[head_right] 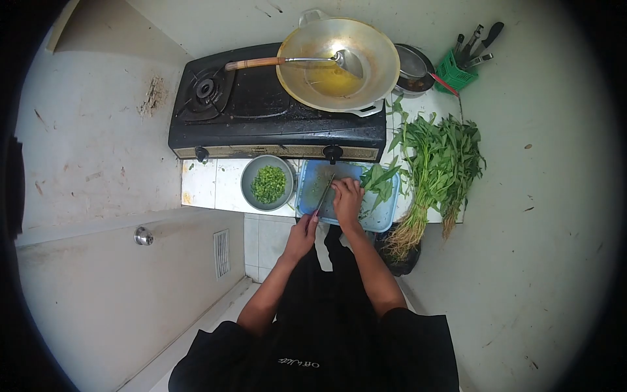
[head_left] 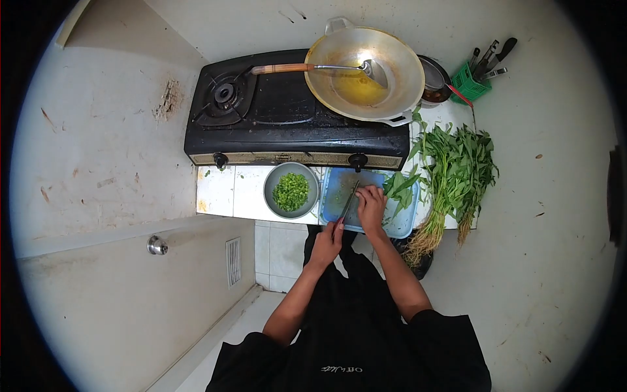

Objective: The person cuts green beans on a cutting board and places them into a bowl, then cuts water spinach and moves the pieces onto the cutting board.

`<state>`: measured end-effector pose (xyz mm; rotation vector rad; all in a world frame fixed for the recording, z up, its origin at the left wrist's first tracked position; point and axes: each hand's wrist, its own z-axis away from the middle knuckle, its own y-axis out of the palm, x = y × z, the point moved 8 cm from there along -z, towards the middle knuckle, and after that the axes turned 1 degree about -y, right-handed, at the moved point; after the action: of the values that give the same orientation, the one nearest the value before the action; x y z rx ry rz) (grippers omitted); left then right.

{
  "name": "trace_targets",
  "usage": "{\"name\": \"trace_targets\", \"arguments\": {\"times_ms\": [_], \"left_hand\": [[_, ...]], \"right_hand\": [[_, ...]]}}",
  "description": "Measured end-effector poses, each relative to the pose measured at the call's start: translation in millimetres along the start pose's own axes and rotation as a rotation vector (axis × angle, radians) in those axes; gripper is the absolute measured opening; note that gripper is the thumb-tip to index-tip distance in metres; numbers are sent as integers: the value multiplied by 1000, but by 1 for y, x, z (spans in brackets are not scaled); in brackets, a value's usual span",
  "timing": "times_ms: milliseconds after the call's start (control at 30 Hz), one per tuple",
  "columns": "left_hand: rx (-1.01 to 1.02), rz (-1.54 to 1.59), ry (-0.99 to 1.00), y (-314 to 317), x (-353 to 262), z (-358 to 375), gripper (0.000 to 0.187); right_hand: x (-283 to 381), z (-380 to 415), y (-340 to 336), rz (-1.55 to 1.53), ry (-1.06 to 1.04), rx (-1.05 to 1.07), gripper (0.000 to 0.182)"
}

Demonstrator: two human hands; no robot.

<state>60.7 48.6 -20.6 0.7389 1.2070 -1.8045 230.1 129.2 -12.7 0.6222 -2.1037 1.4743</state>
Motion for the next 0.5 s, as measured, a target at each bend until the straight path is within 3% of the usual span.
{"name": "trace_targets", "arguments": {"times_ms": [500], "left_hand": [[-5,-260,-43,5,-6,-6,35]], "right_hand": [[-1,-2,1,-21,20,8,7]]}}
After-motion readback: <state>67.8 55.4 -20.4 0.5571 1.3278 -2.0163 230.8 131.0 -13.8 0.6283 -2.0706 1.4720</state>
